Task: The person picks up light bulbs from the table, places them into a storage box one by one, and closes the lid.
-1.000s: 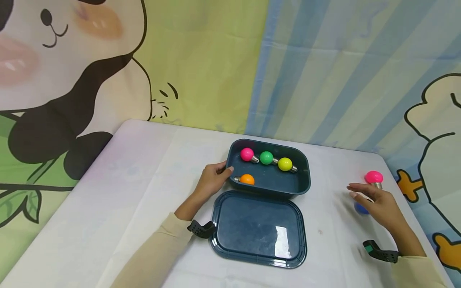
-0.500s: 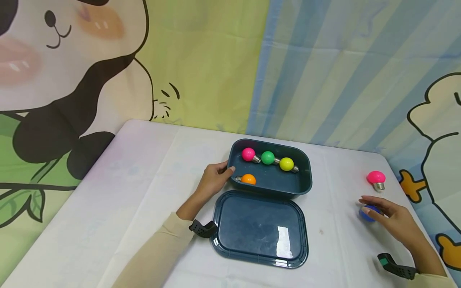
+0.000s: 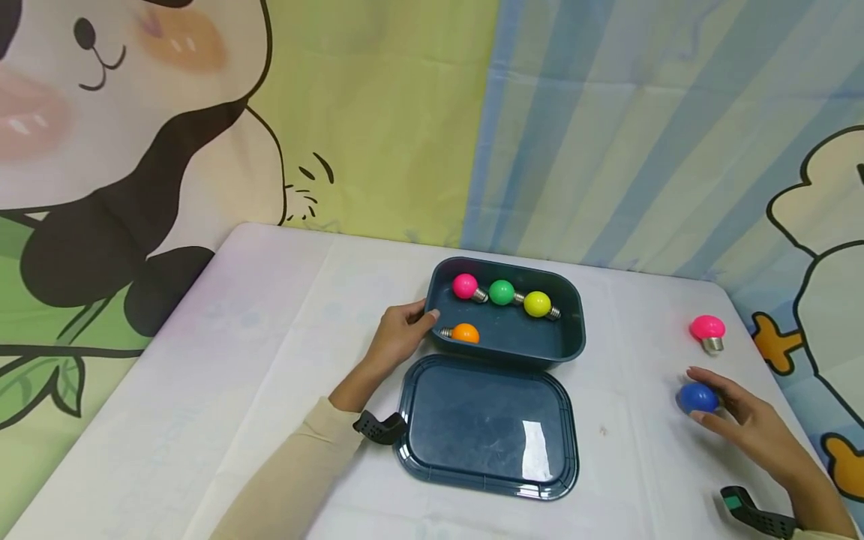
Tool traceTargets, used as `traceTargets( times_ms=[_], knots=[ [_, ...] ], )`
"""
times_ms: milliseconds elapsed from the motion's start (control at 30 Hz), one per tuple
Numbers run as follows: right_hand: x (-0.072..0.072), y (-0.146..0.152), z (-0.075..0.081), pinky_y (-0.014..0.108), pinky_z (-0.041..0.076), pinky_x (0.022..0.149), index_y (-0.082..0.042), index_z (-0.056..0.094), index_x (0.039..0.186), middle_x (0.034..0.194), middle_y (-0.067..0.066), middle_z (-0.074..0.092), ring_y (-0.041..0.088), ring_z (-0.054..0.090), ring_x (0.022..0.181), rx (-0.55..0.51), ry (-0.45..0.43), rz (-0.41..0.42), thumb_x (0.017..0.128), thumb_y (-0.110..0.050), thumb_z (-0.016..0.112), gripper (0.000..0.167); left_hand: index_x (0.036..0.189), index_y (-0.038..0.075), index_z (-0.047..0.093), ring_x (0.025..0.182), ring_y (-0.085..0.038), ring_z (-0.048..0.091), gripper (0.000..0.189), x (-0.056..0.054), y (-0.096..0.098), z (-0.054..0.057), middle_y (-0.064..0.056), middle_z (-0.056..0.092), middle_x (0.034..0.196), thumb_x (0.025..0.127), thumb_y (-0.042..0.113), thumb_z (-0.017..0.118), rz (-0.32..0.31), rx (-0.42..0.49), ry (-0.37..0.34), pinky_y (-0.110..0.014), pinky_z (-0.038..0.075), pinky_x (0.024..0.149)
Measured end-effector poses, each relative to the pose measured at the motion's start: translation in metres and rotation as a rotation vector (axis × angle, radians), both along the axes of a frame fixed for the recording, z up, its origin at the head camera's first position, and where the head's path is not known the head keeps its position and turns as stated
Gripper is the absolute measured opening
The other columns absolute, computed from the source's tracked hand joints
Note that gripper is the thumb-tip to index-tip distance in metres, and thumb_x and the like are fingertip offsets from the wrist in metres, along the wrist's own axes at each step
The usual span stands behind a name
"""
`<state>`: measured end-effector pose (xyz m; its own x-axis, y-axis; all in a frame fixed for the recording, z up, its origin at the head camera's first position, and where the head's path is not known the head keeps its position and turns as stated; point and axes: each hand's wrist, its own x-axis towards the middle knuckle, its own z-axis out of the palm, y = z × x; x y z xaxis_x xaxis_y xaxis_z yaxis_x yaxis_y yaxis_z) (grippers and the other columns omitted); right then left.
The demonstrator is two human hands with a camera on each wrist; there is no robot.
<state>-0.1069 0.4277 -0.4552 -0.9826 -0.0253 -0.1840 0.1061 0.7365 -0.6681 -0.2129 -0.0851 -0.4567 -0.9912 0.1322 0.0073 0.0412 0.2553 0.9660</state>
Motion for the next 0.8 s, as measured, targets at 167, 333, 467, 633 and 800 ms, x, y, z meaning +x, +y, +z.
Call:
traceTargets(
  times_ms=[167, 333, 467, 633, 800],
  knots=[
    [0.001, 0.004, -0.004, 0.03, 0.041, 0.102, 0.002, 0.03, 0.15, 0.143, 0.034, 0.036, 0.046, 0.038, 0.126, 0.066, 0.031, -0.03, 0.093, -0.033, 0.066, 0.076, 0.135, -0.001, 0.055, 0.108, -0.02, 0.062, 0.047, 0.0, 0.001, 0.001, -0.014, 0.061, 0.128, 0.097, 0.027, 0.06, 0.005, 0.0, -0.003, -0.034, 0.053, 0.088],
    [0.001, 0.008, -0.006, 0.013, 0.048, 0.066, 0.005, 0.046, 0.14, 0.128, 0.028, 0.055, -0.004, 0.053, 0.089, 0.129, 0.047, -0.062, 0.092, -0.036, 0.067, 0.066, 0.135, -0.001, 0.055, 0.108, -0.021, 0.062, 0.048, 0.0, 0.001, 0.001, -0.014, 0.061, 0.129, 0.097, 0.027, 0.06, 0.007, 0.006, -0.015, -0.034, 0.053, 0.087],
    [-0.002, 0.004, -0.004, 0.016, 0.05, 0.066, 0.001, 0.042, 0.144, 0.131, 0.027, 0.052, -0.017, 0.045, 0.086, 0.117, 0.074, -0.035, 0.091, -0.035, 0.068, 0.069, 0.135, -0.001, 0.054, 0.11, -0.021, 0.062, 0.048, 0.0, 0.001, 0.0, -0.014, 0.06, 0.129, 0.097, 0.027, 0.061, 0.012, 0.002, -0.02, -0.034, 0.053, 0.088],
    [-0.006, -0.002, -0.004, 0.015, 0.048, 0.066, -0.001, 0.039, 0.146, 0.137, 0.029, 0.044, -0.005, 0.048, 0.09, 0.108, 0.073, -0.011, 0.091, -0.035, 0.069, 0.071, 0.136, -0.001, 0.054, 0.109, -0.021, 0.062, 0.049, 0.0, 0.0, -0.002, -0.014, 0.061, 0.129, 0.097, 0.028, 0.061, 0.01, 0.0, -0.022, -0.035, 0.052, 0.088],
    [-0.008, -0.007, -0.005, 0.015, 0.049, 0.065, 0.001, 0.041, 0.145, 0.137, 0.031, 0.044, 0.03, 0.053, 0.101, 0.122, 0.055, -0.028, 0.091, -0.037, 0.068, 0.071, 0.136, -0.001, 0.053, 0.109, -0.021, 0.062, 0.05, 0.0, 0.0, -0.001, -0.014, 0.061, 0.129, 0.097, 0.029, 0.061, 0.006, -0.004, -0.021, -0.035, 0.052, 0.088]
  ],
)
